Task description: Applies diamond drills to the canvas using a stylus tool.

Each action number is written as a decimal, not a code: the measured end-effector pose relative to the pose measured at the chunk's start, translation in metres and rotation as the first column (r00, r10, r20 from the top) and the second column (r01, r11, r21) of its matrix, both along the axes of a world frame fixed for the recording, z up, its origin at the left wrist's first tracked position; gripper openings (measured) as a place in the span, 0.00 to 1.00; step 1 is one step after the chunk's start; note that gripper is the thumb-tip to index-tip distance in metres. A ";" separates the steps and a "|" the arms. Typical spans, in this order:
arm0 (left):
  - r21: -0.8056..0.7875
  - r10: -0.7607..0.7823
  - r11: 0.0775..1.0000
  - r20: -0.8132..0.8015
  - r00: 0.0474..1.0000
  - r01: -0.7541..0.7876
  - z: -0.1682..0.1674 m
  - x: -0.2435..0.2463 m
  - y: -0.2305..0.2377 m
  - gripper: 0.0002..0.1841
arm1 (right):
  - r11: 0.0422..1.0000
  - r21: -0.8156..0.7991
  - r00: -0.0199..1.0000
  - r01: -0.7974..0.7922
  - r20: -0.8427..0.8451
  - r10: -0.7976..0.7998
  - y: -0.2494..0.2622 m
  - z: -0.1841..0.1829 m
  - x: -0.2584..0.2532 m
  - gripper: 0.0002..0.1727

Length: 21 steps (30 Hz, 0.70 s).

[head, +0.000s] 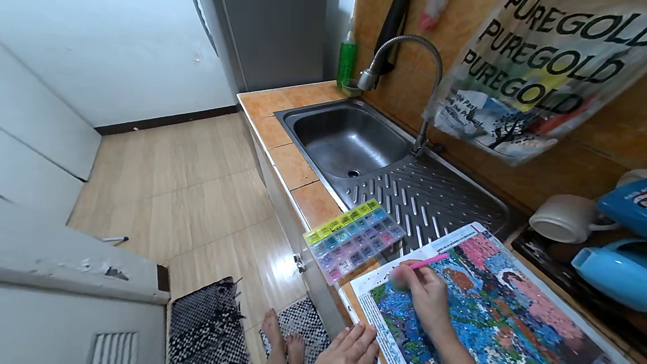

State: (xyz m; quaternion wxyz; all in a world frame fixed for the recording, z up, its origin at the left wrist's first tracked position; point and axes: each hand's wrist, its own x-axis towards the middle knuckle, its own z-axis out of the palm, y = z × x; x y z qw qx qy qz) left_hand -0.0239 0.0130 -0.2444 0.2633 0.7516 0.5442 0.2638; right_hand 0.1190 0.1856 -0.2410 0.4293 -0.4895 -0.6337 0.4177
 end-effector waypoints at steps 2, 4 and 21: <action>0.001 -0.004 1.000 -0.001 1.000 0.004 -0.001 0.000 0.000 0.22 | 0.997 -0.080 0.996 0.017 -0.082 -0.024 0.000 0.004 0.003 0.07; -0.001 -0.009 1.000 -0.004 1.000 0.009 -0.001 0.001 0.000 0.22 | 0.986 -0.164 0.985 0.025 -0.167 -0.053 0.000 0.008 0.007 0.07; 0.060 0.024 0.998 -0.059 0.998 -0.020 -0.005 0.003 -0.001 0.21 | 0.847 -0.531 0.878 -0.015 -0.413 -0.244 -0.035 0.032 0.045 0.15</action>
